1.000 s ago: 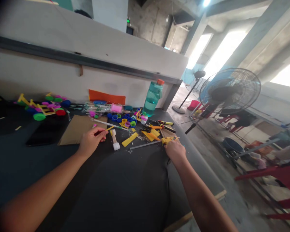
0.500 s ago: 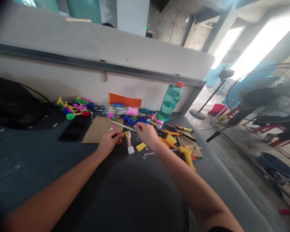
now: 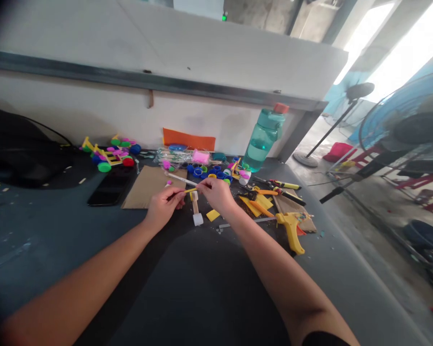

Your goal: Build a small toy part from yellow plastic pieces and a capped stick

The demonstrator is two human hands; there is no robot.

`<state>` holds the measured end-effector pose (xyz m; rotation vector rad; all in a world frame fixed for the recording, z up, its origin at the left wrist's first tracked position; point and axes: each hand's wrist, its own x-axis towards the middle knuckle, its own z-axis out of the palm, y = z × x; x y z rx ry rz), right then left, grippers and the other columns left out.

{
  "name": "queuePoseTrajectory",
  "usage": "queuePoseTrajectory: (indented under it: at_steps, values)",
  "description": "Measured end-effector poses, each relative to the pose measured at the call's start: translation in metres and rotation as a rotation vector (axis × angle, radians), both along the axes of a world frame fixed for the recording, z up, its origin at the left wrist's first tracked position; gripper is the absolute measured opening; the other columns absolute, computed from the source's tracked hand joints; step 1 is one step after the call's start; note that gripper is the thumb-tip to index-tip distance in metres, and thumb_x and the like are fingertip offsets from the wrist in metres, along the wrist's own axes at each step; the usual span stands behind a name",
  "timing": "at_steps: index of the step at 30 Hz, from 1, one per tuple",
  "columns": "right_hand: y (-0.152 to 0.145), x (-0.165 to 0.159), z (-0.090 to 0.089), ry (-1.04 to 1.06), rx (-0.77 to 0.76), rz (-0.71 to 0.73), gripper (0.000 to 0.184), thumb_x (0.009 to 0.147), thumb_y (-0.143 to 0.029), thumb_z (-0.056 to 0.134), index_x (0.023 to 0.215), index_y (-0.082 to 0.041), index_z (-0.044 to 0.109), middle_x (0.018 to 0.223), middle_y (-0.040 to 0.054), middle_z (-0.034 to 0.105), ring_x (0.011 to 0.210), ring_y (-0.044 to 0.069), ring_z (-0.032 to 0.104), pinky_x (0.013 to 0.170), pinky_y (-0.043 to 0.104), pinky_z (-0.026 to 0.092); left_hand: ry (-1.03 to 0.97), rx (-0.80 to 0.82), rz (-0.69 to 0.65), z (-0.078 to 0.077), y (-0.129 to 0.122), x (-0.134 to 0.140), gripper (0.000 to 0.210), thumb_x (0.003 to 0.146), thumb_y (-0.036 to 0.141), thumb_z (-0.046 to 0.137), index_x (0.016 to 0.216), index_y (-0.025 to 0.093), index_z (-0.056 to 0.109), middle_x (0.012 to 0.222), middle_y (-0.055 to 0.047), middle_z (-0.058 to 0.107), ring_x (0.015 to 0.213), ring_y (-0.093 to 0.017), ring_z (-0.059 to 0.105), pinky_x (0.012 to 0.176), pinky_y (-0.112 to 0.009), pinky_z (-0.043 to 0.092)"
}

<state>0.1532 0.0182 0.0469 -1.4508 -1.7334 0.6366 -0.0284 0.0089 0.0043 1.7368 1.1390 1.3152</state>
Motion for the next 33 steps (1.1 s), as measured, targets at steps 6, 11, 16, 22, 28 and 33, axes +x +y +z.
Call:
queuePoseTrajectory:
  at_steps: [6,11,16,22,28,33]
  values:
    - [0.004,0.004,-0.011,0.057,-0.014,0.000,0.018,0.079,-0.028,0.062,0.066,-0.019,0.070,0.061,-0.0009,0.066,0.058,0.013,0.056,0.054,0.023,0.036,0.064,0.053,0.005,-0.003,0.002,0.000,0.019,0.086,0.035,0.058,0.087,0.019,0.068,0.068,-0.001,0.065,0.055,-0.011,0.061,0.049,-0.020,0.049]
    - [0.005,0.005,-0.017,0.067,0.024,-0.008,0.017,0.079,-0.028,0.062,0.067,-0.020,0.071,0.063,-0.0015,0.067,0.062,0.014,0.059,0.058,0.024,0.038,0.070,0.049,0.026,-0.004,0.003,0.000,0.020,0.086,0.037,0.058,0.086,0.019,0.069,0.068,-0.001,0.066,0.055,-0.012,0.061,0.049,-0.021,0.049]
    - [0.004,0.004,-0.019,0.077,0.042,-0.008,0.015,0.078,-0.027,0.062,0.069,-0.020,0.072,0.065,-0.0015,0.069,0.064,0.015,0.061,0.060,0.024,0.040,0.080,0.035,0.035,-0.004,0.003,0.000,0.020,0.086,0.036,0.058,0.086,0.019,0.069,0.068,0.000,0.066,0.056,-0.012,0.061,0.050,-0.021,0.050]
    - [0.002,0.004,-0.020,0.075,0.060,0.006,0.014,0.079,-0.025,0.063,0.069,-0.020,0.071,0.067,-0.0010,0.070,0.066,0.015,0.062,0.062,0.024,0.042,0.071,0.039,0.032,-0.006,0.004,-0.001,0.021,0.086,0.038,0.058,0.087,0.020,0.069,0.071,-0.001,0.067,0.055,-0.013,0.062,0.049,-0.022,0.051]
    - [0.004,0.005,-0.023,0.071,0.066,0.010,0.013,0.079,-0.024,0.063,0.070,-0.020,0.072,0.067,-0.0007,0.071,0.067,0.016,0.063,0.063,0.025,0.043,0.093,0.039,0.045,-0.003,0.003,0.000,0.020,0.086,0.037,0.059,0.087,0.020,0.069,0.072,0.000,0.068,0.055,-0.012,0.061,0.049,-0.022,0.049]
    - [0.004,0.005,-0.025,0.065,0.071,0.017,0.012,0.079,-0.023,0.063,0.072,-0.021,0.072,0.069,-0.0005,0.071,0.068,0.016,0.063,0.063,0.025,0.043,0.089,0.027,0.046,-0.003,0.002,0.001,0.019,0.085,0.036,0.059,0.087,0.020,0.069,0.074,-0.001,0.069,0.055,-0.013,0.062,0.049,-0.022,0.050]
